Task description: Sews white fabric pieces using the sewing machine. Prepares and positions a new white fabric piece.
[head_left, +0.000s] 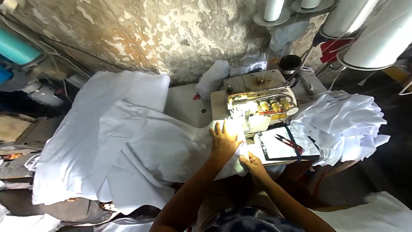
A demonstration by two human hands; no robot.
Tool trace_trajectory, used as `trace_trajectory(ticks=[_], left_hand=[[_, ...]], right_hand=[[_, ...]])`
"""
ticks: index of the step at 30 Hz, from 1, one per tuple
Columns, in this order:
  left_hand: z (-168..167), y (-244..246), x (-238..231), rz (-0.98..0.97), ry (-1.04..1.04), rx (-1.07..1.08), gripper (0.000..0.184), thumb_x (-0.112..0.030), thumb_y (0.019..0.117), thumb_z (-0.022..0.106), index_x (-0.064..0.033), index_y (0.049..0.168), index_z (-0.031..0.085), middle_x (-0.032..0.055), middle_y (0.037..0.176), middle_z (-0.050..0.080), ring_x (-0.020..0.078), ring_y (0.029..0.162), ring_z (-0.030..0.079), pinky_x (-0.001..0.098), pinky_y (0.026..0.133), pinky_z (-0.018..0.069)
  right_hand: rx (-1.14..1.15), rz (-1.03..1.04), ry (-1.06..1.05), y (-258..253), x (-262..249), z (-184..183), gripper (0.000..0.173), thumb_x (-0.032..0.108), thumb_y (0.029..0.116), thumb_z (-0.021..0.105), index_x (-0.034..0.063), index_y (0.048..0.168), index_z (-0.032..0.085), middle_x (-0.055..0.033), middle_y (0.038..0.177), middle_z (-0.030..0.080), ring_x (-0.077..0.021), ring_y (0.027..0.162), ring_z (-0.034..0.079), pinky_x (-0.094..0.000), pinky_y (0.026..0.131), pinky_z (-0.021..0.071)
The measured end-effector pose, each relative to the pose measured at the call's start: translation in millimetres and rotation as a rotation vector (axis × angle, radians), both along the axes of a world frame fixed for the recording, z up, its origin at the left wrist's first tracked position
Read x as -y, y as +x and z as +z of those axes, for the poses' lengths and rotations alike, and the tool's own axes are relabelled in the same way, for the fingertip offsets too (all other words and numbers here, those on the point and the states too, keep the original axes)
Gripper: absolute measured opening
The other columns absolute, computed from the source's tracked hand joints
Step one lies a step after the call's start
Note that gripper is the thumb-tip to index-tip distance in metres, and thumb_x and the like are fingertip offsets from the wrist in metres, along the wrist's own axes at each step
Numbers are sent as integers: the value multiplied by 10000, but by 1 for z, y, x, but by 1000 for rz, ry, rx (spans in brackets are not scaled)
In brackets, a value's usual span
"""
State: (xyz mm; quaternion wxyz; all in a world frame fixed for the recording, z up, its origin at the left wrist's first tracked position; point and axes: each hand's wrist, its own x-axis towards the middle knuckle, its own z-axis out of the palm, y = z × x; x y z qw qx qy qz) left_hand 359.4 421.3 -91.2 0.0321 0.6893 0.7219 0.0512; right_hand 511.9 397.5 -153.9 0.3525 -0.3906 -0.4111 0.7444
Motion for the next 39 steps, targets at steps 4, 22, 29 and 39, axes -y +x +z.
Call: trace_trajectory(ticks=[4, 22, 29, 39], left_hand=[[4, 1, 0, 11, 38, -12, 539, -539, 966, 608, -128, 1305, 689, 270, 1475, 513, 529, 1394, 420, 776, 1028, 314], [-25, -12, 13, -163, 139, 47, 707, -594, 982, 535, -103, 1492, 520, 378, 1542, 352, 628, 1462, 197, 863, 1059, 123], [-76, -6, 90, -426, 324, 175, 614, -524, 1004, 461, -58, 1351, 658, 401, 1458, 457, 670, 1357, 365, 854, 1047, 166], [-100, 10, 115, -499, 341, 243, 541, -448, 1010, 483, -40, 1301, 687, 397, 1392, 525, 684, 1296, 427, 805, 1033, 259]], right_hand=[[-9, 24, 15, 1, 4, 0, 125, 8, 1021, 532, -38, 1107, 610, -21, 853, 715, -43, 775, 693, -229, 764, 586], [612, 399, 397, 63, 44, -15, 341, 163, 1101, 415, 10, 1339, 604, -193, 1197, 704, -327, 1020, 713, -529, 916, 545], [1373, 297, 165, 203, 123, -18, 361, 201, 1072, 498, 0, 1350, 612, -262, 1374, 588, -458, 1285, 556, -615, 1017, 463], [1498, 341, -97, 198, 155, -24, 402, 177, 1047, 552, -30, 1391, 529, -306, 1420, 489, -507, 1305, 492, -615, 950, 481]])
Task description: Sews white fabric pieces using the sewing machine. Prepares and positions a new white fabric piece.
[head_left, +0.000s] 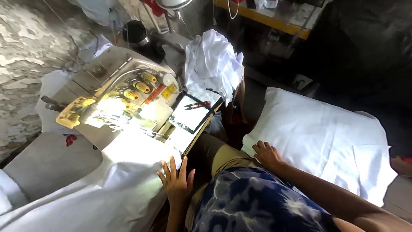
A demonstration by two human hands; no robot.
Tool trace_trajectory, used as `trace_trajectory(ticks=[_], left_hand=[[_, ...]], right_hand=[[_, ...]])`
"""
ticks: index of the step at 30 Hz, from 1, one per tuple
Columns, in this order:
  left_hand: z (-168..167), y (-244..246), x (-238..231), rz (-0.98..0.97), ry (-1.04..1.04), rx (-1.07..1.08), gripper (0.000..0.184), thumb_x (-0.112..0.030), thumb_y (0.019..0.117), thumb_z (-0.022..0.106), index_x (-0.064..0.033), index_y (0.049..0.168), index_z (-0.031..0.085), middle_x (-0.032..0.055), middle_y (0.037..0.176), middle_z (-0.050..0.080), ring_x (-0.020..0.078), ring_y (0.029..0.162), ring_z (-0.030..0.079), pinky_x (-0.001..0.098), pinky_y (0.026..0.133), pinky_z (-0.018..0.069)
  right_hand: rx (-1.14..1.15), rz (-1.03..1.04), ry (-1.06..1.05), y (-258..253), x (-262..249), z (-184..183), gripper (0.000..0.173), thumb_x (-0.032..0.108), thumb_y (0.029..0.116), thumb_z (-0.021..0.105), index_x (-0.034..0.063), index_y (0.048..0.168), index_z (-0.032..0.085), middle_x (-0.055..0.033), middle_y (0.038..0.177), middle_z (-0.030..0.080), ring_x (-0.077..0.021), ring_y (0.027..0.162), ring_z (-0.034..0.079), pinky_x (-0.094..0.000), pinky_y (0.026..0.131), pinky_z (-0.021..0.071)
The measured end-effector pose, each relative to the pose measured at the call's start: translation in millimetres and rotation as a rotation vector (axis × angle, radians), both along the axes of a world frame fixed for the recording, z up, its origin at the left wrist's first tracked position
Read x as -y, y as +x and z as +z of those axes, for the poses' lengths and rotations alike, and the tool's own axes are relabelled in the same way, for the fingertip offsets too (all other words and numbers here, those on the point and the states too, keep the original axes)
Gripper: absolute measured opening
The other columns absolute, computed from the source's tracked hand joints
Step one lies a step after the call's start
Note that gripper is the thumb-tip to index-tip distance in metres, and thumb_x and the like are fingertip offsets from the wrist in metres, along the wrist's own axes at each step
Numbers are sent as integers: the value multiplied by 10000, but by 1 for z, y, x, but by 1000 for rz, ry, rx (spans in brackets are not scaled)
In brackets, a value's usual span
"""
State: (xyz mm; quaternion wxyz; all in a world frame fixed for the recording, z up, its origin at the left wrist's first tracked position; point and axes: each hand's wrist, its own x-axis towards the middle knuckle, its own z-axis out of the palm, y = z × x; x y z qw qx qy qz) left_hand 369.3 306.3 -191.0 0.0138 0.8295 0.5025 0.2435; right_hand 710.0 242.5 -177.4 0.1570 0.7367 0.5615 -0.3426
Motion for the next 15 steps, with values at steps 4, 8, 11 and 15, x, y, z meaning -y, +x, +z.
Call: trace_trajectory(ticks=[4, 8, 11, 15], left_hand=[[4, -3, -2, -6, -32, 10, 557, -426, 1007, 485, -1, 1321, 661, 412, 1414, 493, 691, 1315, 398, 789, 1060, 249], [-1, 0, -4, -41, -43, 31, 584, -438, 1002, 494, 31, 1311, 655, 416, 1404, 500, 701, 1308, 393, 767, 1068, 269], [1, 9, -8, -105, -75, 53, 584, -419, 994, 505, 54, 1304, 651, 427, 1403, 492, 714, 1299, 388, 760, 1067, 280], [7, 20, -16, -175, -130, 78, 565, -398, 995, 523, 34, 1341, 632, 415, 1426, 479, 703, 1328, 365, 758, 1086, 269]], right_hand=[[-56, -102, -14, 5, -8, 1, 327, 130, 1031, 530, -45, 1298, 599, -272, 1375, 551, -461, 1292, 528, -612, 970, 472], [-349, -298, 49, 35, -10, -2, 363, 278, 990, 670, -43, 1160, 660, -250, 1205, 635, -410, 1119, 615, -618, 950, 457], [-551, -430, 143, 47, -3, -11, 369, 258, 942, 744, -67, 1096, 660, -224, 1093, 637, -333, 982, 607, -537, 914, 472], [-677, -527, 211, 51, 2, -7, 314, 200, 966, 711, -83, 1071, 624, -176, 983, 615, -231, 883, 570, -423, 856, 475]])
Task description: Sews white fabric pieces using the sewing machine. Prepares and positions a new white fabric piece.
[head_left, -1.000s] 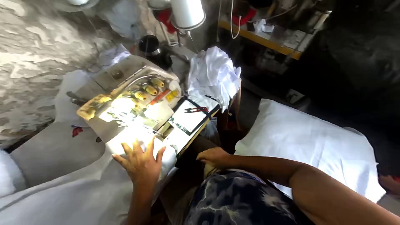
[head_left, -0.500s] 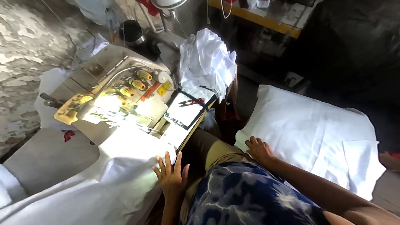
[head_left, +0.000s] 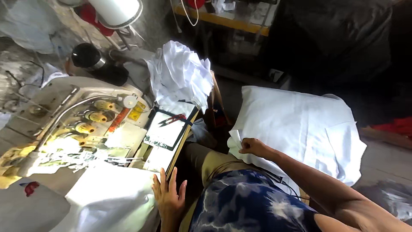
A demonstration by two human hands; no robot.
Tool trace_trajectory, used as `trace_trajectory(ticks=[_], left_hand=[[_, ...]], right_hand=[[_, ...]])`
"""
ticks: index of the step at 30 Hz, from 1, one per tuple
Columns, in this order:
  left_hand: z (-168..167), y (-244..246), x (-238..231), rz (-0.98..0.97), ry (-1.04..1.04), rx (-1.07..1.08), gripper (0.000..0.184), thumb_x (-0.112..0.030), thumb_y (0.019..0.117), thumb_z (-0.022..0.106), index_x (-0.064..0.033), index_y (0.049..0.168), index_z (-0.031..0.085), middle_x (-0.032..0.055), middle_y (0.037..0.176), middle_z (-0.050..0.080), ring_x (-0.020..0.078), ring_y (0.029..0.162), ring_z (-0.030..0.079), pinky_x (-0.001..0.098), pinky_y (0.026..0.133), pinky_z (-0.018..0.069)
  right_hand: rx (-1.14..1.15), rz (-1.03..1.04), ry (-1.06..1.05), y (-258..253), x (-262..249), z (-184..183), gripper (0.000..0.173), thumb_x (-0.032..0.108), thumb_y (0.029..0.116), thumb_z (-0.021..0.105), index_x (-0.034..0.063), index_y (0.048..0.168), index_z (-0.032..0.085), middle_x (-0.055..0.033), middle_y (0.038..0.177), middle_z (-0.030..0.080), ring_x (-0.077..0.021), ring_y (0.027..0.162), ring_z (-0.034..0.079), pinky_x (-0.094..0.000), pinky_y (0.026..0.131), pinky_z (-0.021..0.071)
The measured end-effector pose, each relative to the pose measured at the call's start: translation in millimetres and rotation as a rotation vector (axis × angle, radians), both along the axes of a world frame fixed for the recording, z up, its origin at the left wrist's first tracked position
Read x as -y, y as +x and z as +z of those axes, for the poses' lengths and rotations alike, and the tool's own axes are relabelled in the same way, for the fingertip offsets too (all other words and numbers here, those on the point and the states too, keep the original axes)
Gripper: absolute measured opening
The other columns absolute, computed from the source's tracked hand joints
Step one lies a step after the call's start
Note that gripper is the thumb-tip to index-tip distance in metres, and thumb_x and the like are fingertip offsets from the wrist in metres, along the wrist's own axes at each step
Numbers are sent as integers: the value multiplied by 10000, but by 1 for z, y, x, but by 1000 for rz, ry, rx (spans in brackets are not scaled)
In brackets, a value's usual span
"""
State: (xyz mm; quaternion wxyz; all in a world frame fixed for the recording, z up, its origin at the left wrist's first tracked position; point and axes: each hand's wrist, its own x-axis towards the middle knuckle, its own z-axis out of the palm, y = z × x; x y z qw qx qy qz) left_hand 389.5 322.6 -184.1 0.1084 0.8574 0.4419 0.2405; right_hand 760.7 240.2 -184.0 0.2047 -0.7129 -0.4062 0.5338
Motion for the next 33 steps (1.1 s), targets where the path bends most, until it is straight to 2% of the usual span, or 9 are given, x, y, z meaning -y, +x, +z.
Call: trace_trajectory(ticks=[3, 7, 15, 19, 22, 24, 28, 30, 33], left_hand=[[1, 5, -4, -30, 4, 9, 555, -412, 1010, 512, 12, 1346, 636, 408, 1432, 478, 682, 1347, 361, 739, 1107, 260], [4, 8, -6, -39, -9, 16, 535, -409, 1017, 512, -10, 1349, 642, 388, 1448, 477, 655, 1373, 353, 720, 1124, 257], [2, 10, -5, -43, -27, 45, 468, -356, 997, 545, -5, 1269, 691, 408, 1396, 512, 671, 1326, 400, 698, 1097, 327], [2, 15, -10, -71, -21, 43, 456, -361, 1000, 542, -11, 1248, 698, 408, 1360, 541, 676, 1293, 435, 707, 1069, 355], [4, 15, -11, -76, -44, 53, 466, -349, 998, 547, 8, 1259, 695, 388, 1382, 538, 650, 1321, 427, 687, 1108, 329], [4, 9, -9, -71, -55, 58, 460, -322, 990, 555, 33, 1245, 698, 377, 1386, 544, 638, 1328, 432, 668, 1130, 322], [-2, -6, 0, -33, -111, 35, 454, -285, 968, 568, 58, 1236, 696, 383, 1386, 541, 672, 1306, 429, 709, 1103, 328], [-7, -8, 2, -28, -121, 27, 446, -271, 960, 575, 63, 1228, 699, 383, 1377, 548, 678, 1292, 439, 721, 1091, 331], [-9, -2, 5, -40, -111, 20, 443, -287, 971, 563, 40, 1236, 702, 367, 1403, 537, 664, 1311, 431, 712, 1099, 323]], right_hand=[[-243, -417, 148, 5, 3, 5, 122, 61, 971, 655, 1, 911, 568, -39, 785, 573, -93, 710, 564, -275, 699, 504], [-441, -656, 180, 21, -2, 14, 167, -33, 968, 600, 96, 913, 510, 3, 739, 581, -79, 625, 570, -259, 608, 518], [-831, -402, 400, -9, 3, 101, 305, -73, 772, 642, 223, 707, 606, 86, 744, 656, 11, 695, 615, -181, 644, 527], [-1116, -39, 472, -49, -2, 103, 264, 1, 864, 650, 264, 886, 665, 139, 897, 675, 41, 833, 626, -163, 734, 525], [-813, -3, 282, -75, -28, 59, 63, 52, 981, 588, 87, 1033, 590, 34, 883, 635, -10, 694, 573, -193, 617, 478], [-478, 61, 235, -73, -43, 32, 240, 115, 1030, 573, -40, 1211, 602, -106, 1096, 633, -73, 786, 595, -245, 700, 513], [132, -131, 396, 8, -64, 16, 259, 109, 1035, 578, -38, 1234, 655, -192, 1246, 671, -254, 1132, 661, -421, 1001, 523], [466, -290, 389, 79, -70, 16, 301, 152, 1045, 567, -26, 1272, 651, -235, 1312, 638, -384, 1242, 606, -573, 1054, 465], [644, -530, 218, 169, -69, 11, 402, 263, 1059, 548, -8, 1351, 603, -292, 1377, 578, -503, 1283, 539, -706, 1026, 408]])
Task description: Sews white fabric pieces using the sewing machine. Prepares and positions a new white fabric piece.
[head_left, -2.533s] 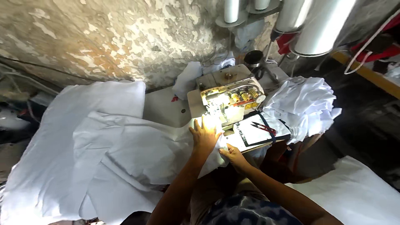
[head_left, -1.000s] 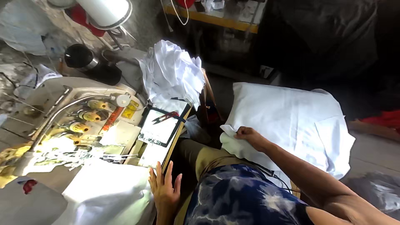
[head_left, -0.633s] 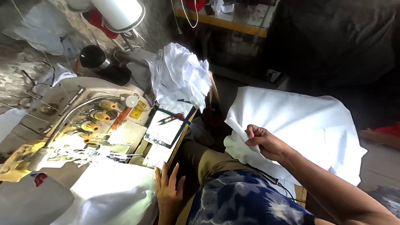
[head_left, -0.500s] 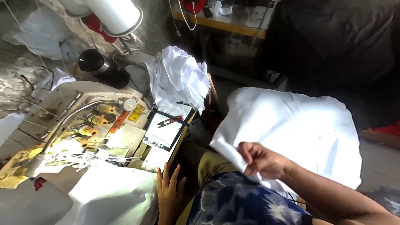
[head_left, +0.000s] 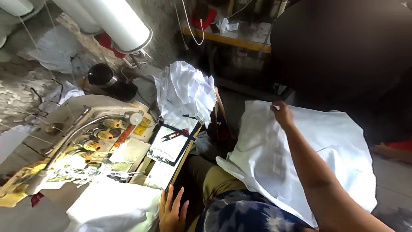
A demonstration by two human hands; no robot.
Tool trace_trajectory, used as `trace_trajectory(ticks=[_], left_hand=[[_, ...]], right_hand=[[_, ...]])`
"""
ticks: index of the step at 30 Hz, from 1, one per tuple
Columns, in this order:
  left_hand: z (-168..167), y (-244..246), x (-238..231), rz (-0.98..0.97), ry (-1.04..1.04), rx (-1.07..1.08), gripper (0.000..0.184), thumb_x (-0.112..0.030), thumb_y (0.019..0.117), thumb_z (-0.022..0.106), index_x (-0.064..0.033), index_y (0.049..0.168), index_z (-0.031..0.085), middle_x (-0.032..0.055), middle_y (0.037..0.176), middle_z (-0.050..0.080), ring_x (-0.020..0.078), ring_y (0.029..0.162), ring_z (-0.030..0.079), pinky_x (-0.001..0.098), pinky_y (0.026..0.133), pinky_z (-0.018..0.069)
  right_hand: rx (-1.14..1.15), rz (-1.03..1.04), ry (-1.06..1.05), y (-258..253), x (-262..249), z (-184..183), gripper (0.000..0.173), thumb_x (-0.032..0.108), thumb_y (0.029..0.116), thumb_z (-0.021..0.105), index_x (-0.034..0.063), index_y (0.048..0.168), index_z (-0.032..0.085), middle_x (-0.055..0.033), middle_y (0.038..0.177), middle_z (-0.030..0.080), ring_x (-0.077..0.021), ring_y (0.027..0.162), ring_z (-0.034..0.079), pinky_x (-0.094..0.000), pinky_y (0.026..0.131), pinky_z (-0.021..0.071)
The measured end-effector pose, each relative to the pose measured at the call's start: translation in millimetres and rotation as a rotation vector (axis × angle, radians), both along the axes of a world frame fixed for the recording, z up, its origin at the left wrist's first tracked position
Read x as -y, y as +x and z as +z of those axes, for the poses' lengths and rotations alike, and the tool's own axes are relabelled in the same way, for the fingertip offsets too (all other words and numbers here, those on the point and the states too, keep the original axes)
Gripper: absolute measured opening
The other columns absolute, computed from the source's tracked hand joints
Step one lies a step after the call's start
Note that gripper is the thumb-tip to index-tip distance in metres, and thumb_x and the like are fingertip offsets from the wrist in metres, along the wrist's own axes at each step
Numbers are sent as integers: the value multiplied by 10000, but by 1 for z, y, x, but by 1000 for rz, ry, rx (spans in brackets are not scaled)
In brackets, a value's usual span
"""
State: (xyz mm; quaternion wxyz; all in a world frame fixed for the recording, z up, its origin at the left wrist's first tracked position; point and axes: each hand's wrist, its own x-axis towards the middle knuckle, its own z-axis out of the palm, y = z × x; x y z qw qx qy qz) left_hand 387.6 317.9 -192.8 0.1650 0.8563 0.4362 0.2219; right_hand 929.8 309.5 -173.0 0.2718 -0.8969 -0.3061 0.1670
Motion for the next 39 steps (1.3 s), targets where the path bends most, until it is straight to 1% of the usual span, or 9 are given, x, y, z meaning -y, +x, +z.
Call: trace_trajectory(ticks=[7, 11, 14, 18, 24, 28, 32, 36, 39], left_hand=[[-6, 16, 0, -12, 42, 16, 407, -317, 989, 561, -24, 1223, 719, 345, 1396, 557, 636, 1321, 444, 694, 1088, 351], [-10, 22, 3, 24, 31, 13, 383, -298, 970, 589, -52, 1230, 725, 324, 1399, 567, 625, 1320, 454, 714, 1078, 350], [-14, 29, 6, 50, 66, 24, 372, -340, 1012, 546, -88, 1207, 739, 285, 1383, 599, 566, 1331, 487, 669, 1099, 365], [-17, 32, 10, 70, 67, 45, 334, -319, 1013, 548, -119, 1191, 747, 239, 1353, 638, 518, 1331, 515, 628, 1106, 391], [4, 43, -6, 34, 70, 178, 298, -254, 1050, 522, -100, 1158, 752, 148, 1306, 692, 341, 1305, 602, 484, 1107, 465], [39, 77, -27, -133, -120, 249, 384, -188, 993, 612, -2, 1324, 659, 211, 1392, 624, 346, 1316, 595, 475, 1111, 468], [72, 111, -41, -294, -423, 264, 884, -268, 843, 814, 83, 1524, 374, 289, 1585, 367, 404, 1486, 367, 514, 1201, 326], [94, 99, -30, -116, -618, 587, 283, -80, 953, 658, 126, 1146, 656, 195, 1078, 711, 154, 1035, 675, 314, 950, 519], [136, 56, -21, -22, -622, 751, 241, -14, 1002, 548, 130, 1174, 638, 118, 1093, 708, 4, 1020, 646, 199, 960, 507]], right_hand=[[-46, 50, -350, 70, -16, -54, 622, 508, 1065, 466, 45, 1476, 522, -258, 1518, 476, -488, 1454, 353, -787, 1129, 117], [-131, 8, -345, 93, -38, -82, 732, 610, 995, 541, 17, 1425, 563, -295, 1482, 495, -505, 1420, 387, -775, 1122, 168], [-250, 48, -257, 106, -51, -76, 592, 448, 984, 668, -54, 1295, 626, -327, 1309, 598, -468, 1262, 548, -647, 1074, 387], [-169, 173, -293, 104, -58, -65, 480, 312, 990, 689, -74, 1268, 627, -343, 1269, 608, -488, 1234, 558, -659, 1048, 401], [-8, 313, -119, 21, -44, -21, 372, 206, 1073, 527, -78, 1308, 577, -351, 1134, 649, -531, 1065, 625, -705, 924, 445], [-243, 729, 147, -94, -28, 13, 237, 64, 1013, 575, -103, 1142, 682, -233, 967, 714, -283, 845, 683, -481, 821, 552], [-493, 1148, 465, -210, -33, 53, 179, 93, 963, 623, -14, 1023, 753, -56, 978, 758, -14, 881, 693, -206, 833, 570], [-649, 1431, 657, -244, -65, 107, 161, 151, 997, 628, 49, 1032, 748, 46, 1041, 746, 54, 977, 660, -151, 895, 547], [-781, 1595, 442, -250, -88, 130, 333, 275, 912, 752, 120, 1194, 667, 137, 1015, 715, 76, 907, 645, -132, 807, 548]])
